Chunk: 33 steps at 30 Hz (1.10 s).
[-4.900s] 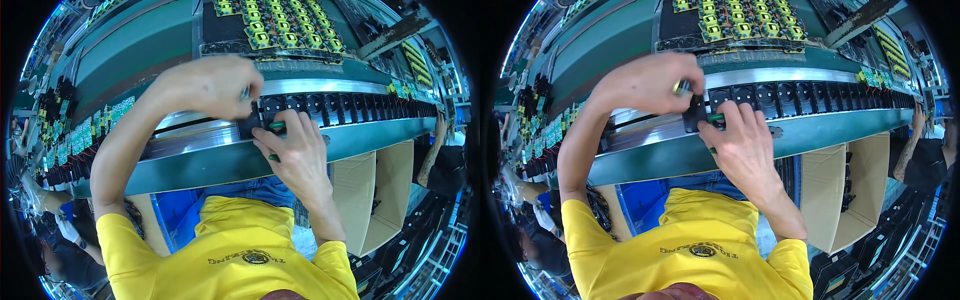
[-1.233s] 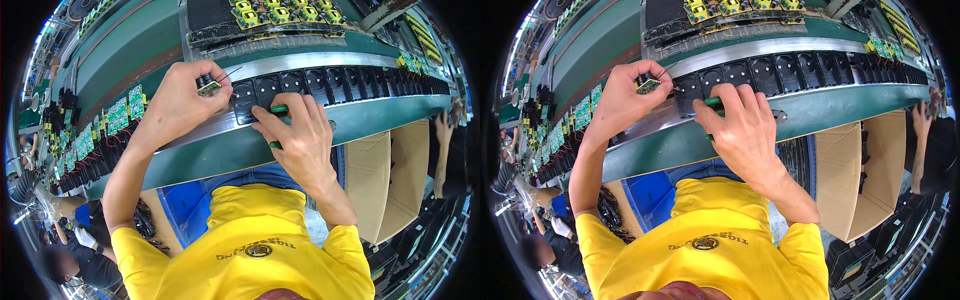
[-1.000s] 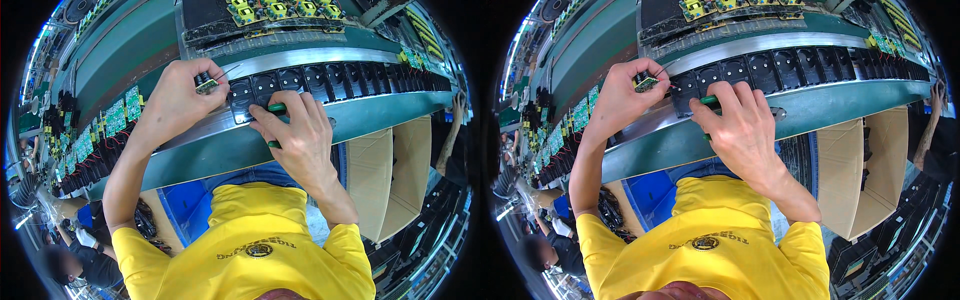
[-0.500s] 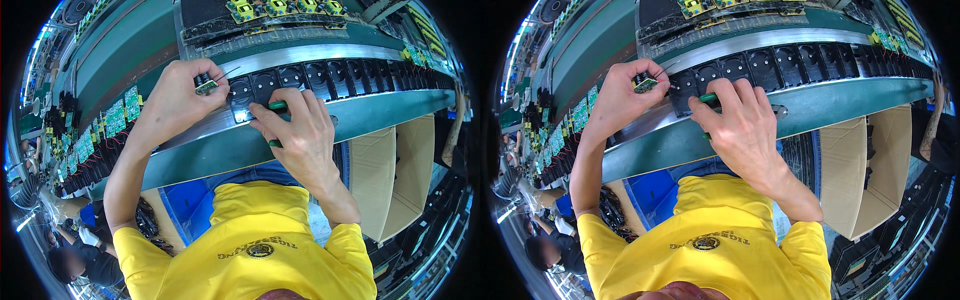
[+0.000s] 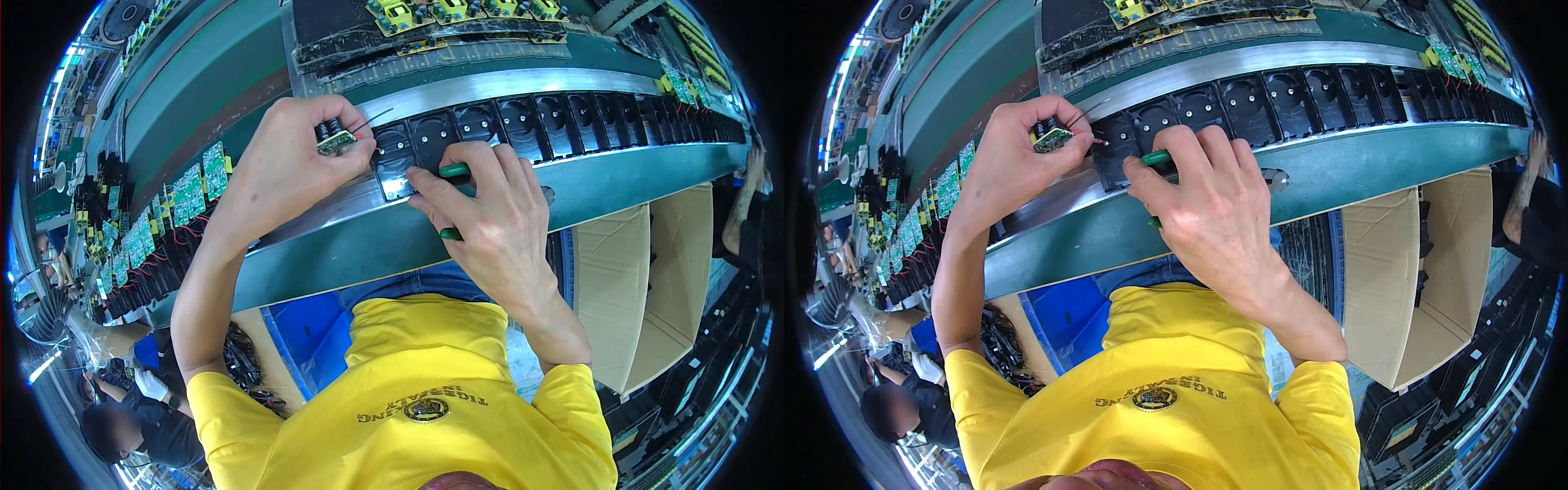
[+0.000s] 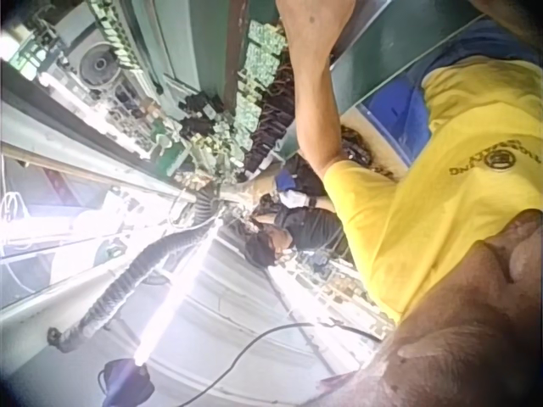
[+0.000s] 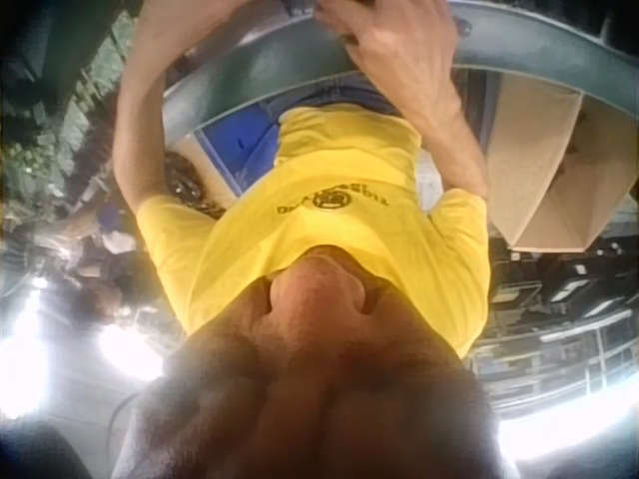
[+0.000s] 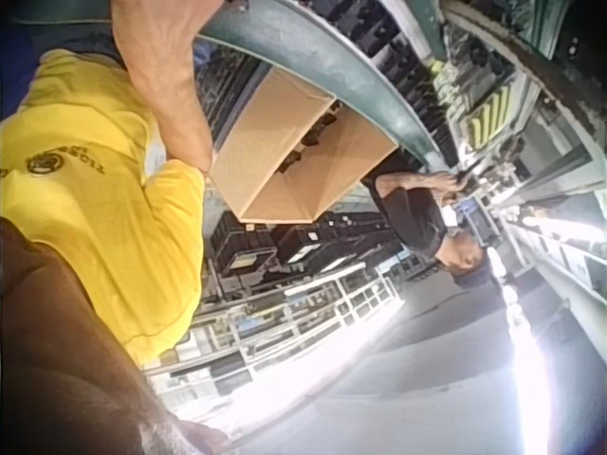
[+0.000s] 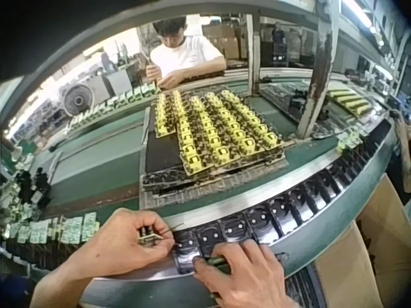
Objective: Assembling small electronic circuit boards into a plastic rack and trimming component leads using pliers on a production line.
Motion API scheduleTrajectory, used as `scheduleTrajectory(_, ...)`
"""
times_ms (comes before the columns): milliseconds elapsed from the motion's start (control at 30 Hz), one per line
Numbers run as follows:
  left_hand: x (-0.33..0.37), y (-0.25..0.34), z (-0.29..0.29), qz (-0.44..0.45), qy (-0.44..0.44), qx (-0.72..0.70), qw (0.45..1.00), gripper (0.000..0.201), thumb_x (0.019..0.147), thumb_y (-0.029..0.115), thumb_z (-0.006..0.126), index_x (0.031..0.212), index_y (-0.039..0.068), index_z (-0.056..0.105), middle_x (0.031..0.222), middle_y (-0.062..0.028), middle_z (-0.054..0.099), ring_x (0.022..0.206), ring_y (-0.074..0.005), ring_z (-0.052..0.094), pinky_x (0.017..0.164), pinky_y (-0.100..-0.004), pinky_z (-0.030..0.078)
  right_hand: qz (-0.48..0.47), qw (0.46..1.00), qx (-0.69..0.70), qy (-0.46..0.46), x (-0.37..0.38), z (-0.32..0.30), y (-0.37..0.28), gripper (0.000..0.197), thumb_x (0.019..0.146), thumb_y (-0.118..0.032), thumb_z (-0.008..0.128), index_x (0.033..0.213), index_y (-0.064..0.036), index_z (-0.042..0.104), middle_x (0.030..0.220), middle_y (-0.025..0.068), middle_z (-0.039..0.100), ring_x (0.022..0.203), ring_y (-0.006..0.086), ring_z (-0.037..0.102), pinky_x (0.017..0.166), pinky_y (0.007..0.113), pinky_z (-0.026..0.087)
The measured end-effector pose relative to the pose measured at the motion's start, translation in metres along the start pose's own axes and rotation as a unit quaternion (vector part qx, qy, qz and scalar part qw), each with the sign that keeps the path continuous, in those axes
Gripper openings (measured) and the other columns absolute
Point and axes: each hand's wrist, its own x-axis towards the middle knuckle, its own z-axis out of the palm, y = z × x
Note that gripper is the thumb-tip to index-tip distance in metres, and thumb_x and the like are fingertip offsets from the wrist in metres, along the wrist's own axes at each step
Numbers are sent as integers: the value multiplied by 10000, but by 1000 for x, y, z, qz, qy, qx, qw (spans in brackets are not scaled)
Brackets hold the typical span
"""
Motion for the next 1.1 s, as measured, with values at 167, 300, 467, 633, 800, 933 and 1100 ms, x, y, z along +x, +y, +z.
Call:
scheduleTrajectory(167,1,5,0,-18,-12,4,1000,168,904,134,803,928,-33,797,793,-88,727,675,-167,536,688,-309,525,-1,1000,-7,-1,-1,0,1,214,880,-187,934,1090,-164,897,1161,26,648,923,205,571,817,361,515)
scheduleTrajectory(300,1,5,0,-27,-15,1,1000,166,904,133,803,923,-31,797,789,-86,726,675,-166,531,689,-308,522,-2,1000,-9,-2,-1,1,1,218,877,-189,937,1090,-165,898,1160,26,648,923,203,571,813,358,515)
scheduleTrajectory(467,0,-1,-3,-9,-6,6,1000,160,902,130,804,920,-29,797,781,-81,722,673,-162,522,681,-303,513,0,1000,-7,-2,-1,1,0,219,876,-192,939,1090,-170,899,1157,25,649,925,201,571,810,357,515)
scheduleTrajectory(633,-1,2,-4,3,-2,7,1000,157,899,128,805,918,-28,796,776,-78,722,670,-159,517,672,-298,505,4,1000,-5,-3,0,0,0,218,876,-192,940,1089,-176,901,1156,24,650,926,200,572,809,356,515)
scheduleTrajectory(800,0,3,-2,-8,-9,8,1000,159,898,130,806,917,-28,796,775,-79,725,666,-158,516,667,-296,504,2,1000,-7,-2,-1,1,1,220,873,-190,942,1089,-179,902,1158,24,653,929,201,575,809,355,514)
scheduleTrajectory(933,0,1,-1,-4,-7,15,1000,160,900,132,806,916,-26,796,775,-81,727,664,-161,519,668,-297,509,-1,1000,-9,1,-2,2,1,223,871,-190,944,1090,-179,903,1161,25,655,932,202,578,810,355,515)
scheduleTrajectory(1100,0,1,-2,5,-1,8,1000,156,904,136,802,921,-19,801,789,-89,739,670,-171,533,683,-307,523,2,1000,-7,-2,-1,1,0,223,874,-193,943,1093,-179,904,1166,27,658,936,205,581,818,356,519)
